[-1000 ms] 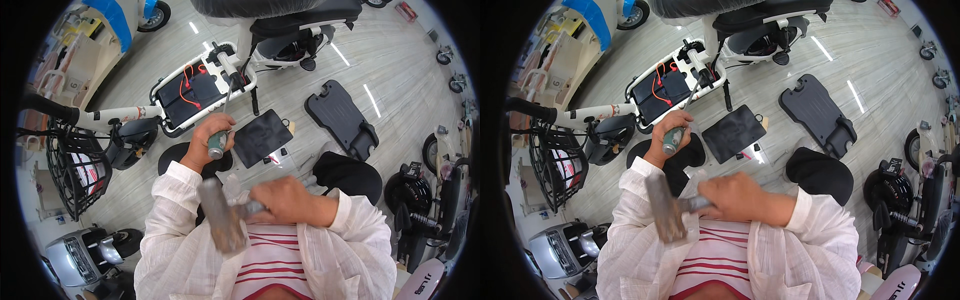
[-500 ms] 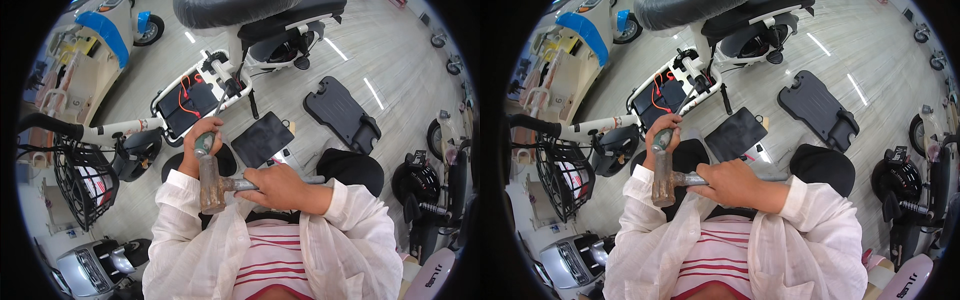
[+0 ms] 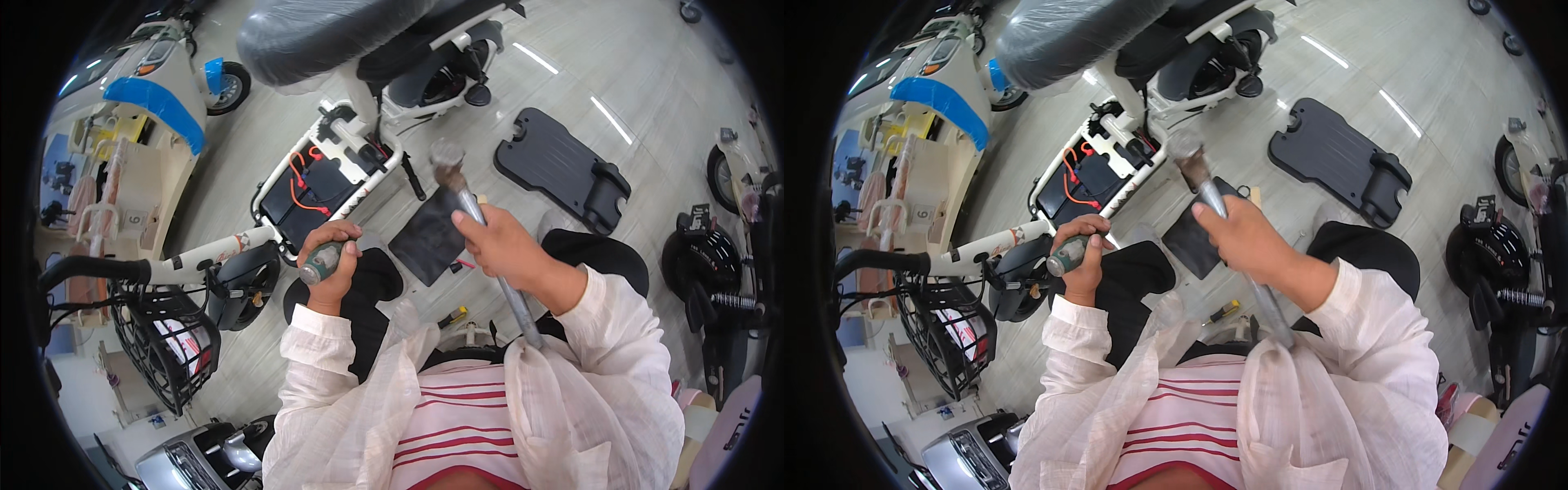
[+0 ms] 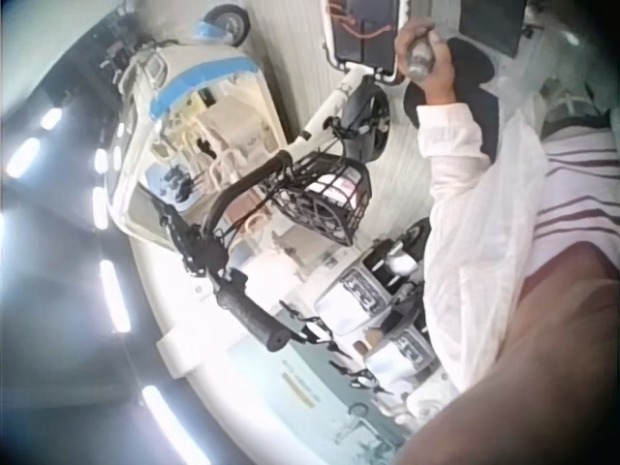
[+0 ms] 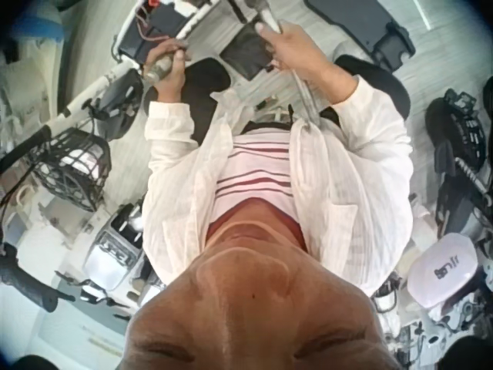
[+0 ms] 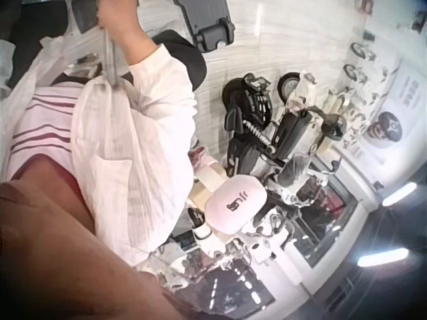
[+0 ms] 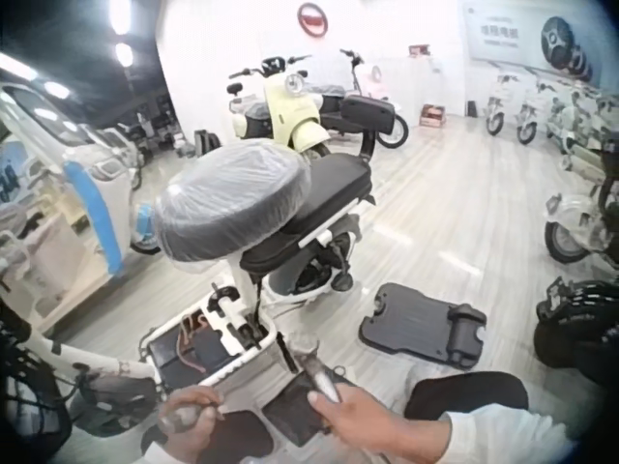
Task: The person uses a hammer and a chisel to repeatedly strike a black plastic cover of an electric scooter. The person holds the cover with one hand and strikes it with the other, attempting to pry or adjust the part.
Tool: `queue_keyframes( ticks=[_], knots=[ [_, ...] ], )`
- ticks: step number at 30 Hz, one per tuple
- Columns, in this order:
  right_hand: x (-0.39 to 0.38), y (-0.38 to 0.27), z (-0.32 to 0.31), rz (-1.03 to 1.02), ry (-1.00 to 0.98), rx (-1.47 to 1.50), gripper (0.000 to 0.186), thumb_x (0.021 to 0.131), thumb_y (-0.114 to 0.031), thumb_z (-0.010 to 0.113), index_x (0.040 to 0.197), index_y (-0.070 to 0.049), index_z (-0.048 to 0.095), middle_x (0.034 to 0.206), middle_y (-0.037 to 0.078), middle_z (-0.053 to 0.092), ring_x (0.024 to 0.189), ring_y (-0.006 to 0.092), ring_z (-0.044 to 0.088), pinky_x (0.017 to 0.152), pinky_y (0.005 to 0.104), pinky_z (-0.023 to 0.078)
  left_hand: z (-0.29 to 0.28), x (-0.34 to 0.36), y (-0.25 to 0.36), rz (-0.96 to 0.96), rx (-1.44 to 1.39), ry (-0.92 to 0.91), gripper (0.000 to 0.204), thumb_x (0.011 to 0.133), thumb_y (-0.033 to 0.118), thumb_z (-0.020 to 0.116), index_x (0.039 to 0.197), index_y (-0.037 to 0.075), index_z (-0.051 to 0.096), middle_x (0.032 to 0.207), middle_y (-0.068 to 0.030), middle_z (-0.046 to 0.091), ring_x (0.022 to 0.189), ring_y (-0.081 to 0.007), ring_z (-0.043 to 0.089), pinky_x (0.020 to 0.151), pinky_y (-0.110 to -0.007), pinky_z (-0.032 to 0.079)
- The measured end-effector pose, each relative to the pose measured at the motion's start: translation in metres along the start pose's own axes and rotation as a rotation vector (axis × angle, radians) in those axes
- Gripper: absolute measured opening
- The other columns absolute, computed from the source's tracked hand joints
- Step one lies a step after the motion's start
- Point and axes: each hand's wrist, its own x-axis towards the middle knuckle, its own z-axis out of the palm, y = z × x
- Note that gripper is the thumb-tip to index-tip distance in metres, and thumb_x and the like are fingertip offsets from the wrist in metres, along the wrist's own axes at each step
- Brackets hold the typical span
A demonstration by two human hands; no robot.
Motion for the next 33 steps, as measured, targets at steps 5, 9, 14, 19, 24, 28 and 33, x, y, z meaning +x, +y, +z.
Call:
queue_keyframes(
  ticks=[5,9,14,19,24,28,33],
  knots=[
    [0.032,0.021,-0.034,0.395,0.231,0.761,0.021,0.098,-0.021,0.052,0.083,-0.011,0.041,0.063,-0.003,0.044,0.045,0.004,0.036,0.038,0.0201,0.031,0.013,0.004,-0.001,-0.119,0.031,-0.04,0.016,0.08,-0.003,0.065,0.092,0.0,0.055,0.088,-0.0157,0.065,0.081,-0.0211,0.062,0.073,-0.032,0.051],
    [0.029,0.027,-0.046,0.371,0.381,0.79,0.02,0.098,-0.018,0.051,0.082,-0.011,0.041,0.062,-0.004,0.043,0.045,0.0028,0.036,0.037,0.0186,0.031,0.017,0.007,-0.003,-0.183,0.081,-0.11,0.016,0.079,-0.002,0.066,0.092,0.001,0.057,0.084,-0.011,0.065,0.081,-0.0189,0.063,0.077,-0.034,0.051],
    [0.003,-0.01,-0.047,0.32,0.098,0.848,0.023,0.099,-0.027,0.054,0.084,-0.012,0.043,0.061,-0.007,0.038,0.044,0.0005,0.032,0.035,0.0174,0.027,0.036,0.02,-0.004,-0.085,0.105,-0.218,0.015,0.078,0.001,0.07,0.09,0.003,0.062,0.082,-0.0067,0.066,0.08,-0.0179,0.065,0.079,-0.033,0.052],
    [-0.013,-0.056,-0.047,-0.091,-0.152,0.592,0.029,0.101,-0.035,0.051,0.085,-0.013,0.043,0.06,-0.008,0.033,0.041,-0.0006,0.028,0.033,0.016,0.026,0.086,0.055,0.02,0.107,0.325,-0.608,0.036,0.07,0.003,0.078,0.099,0.006,0.058,0.081,-0.0107,0.065,0.069,-0.0246,0.066,0.064,-0.033,0.051],
    [-0.013,-0.069,-0.06,-0.328,0.094,0.181,0.034,0.097,-0.035,0.059,0.104,-0.003,0.052,0.09,0.009,0.053,0.042,0.0007,0.034,0.034,0.0159,0.03,0.131,0.088,0.015,0.146,0.636,-0.731,0.043,0.069,0.02,0.08,0.102,0.01,0.055,0.078,-0.0123,0.066,0.069,-0.0346,0.065,0.059,-0.042,0.05],
    [-0.009,-0.058,-0.063,-0.156,0.163,0.25,0.032,0.09,-0.028,0.071,0.1,-0.001,0.056,0.073,0.001,0.053,0.042,0.0016,0.037,0.036,0.0196,0.032,0.149,0.112,-0.008,0.192,0.797,-0.813,0.039,0.074,0.027,0.076,0.099,0.009,0.051,0.074,-0.0113,0.065,0.068,-0.0338,0.066,0.058,-0.045,0.049],
    [0.003,-0.04,-0.078,-0.011,0.243,0.274,0.035,0.085,-0.02,0.076,0.103,-0.001,0.053,0.069,-0.002,0.048,0.043,0.0021,0.036,0.038,0.0196,0.031,0.177,0.122,-0.033,0.26,0.782,-0.931,0.051,0.069,0.016,0.079,0.107,0.007,0.047,0.073,-0.0107,0.065,0.073,-0.0333,0.067,0.059,-0.044,0.049]
  ],
)
